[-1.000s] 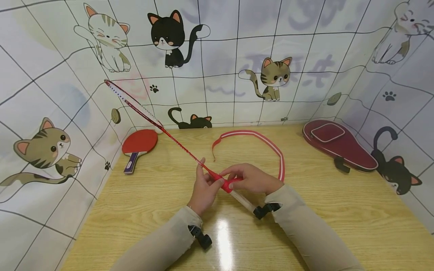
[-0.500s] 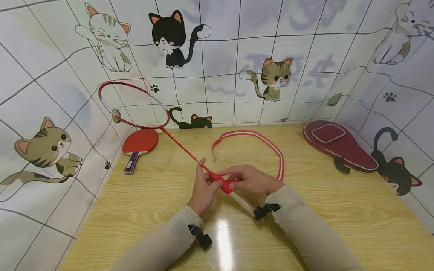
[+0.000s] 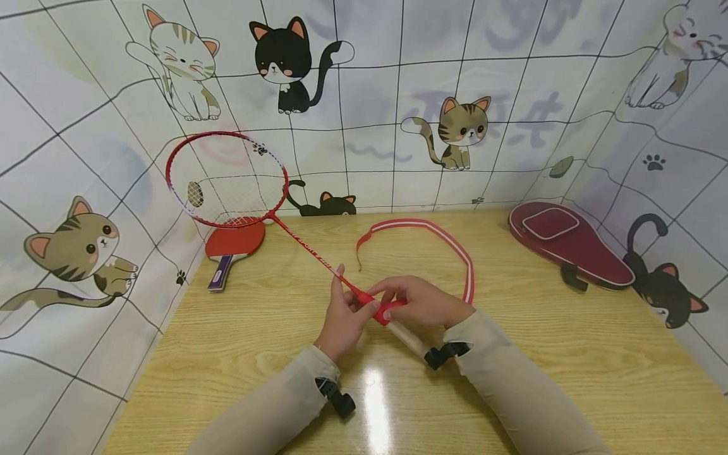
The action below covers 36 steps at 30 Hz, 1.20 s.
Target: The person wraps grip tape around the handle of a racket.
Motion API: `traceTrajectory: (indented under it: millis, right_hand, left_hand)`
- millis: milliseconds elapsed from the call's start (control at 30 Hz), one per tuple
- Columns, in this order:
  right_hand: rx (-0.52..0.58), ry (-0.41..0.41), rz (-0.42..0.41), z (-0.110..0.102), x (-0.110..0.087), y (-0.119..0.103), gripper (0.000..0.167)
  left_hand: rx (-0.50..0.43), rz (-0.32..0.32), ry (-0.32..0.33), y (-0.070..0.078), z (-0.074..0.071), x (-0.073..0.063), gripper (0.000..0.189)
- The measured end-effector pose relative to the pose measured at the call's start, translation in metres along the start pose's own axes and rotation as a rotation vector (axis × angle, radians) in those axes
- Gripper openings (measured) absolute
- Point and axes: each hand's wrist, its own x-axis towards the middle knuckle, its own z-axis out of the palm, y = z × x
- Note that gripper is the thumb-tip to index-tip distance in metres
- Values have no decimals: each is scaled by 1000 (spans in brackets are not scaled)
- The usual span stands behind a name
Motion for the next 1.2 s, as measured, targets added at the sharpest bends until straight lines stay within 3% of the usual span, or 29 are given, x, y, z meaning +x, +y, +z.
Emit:
traceTrajectory:
  millis: [400,700,1200]
  right_hand:
    - [5,-26,3,-4,-2,-1,53]
    - [94,-65,23,-4,-2,2,53]
    - [69,-22,45,-2,-2,1,46]
  left_hand:
    - [-61,33,6,1,2,0,99]
    - [-76,49,-9,1,1,-1,101]
    - [-36,73,20,2,2,-2,96]
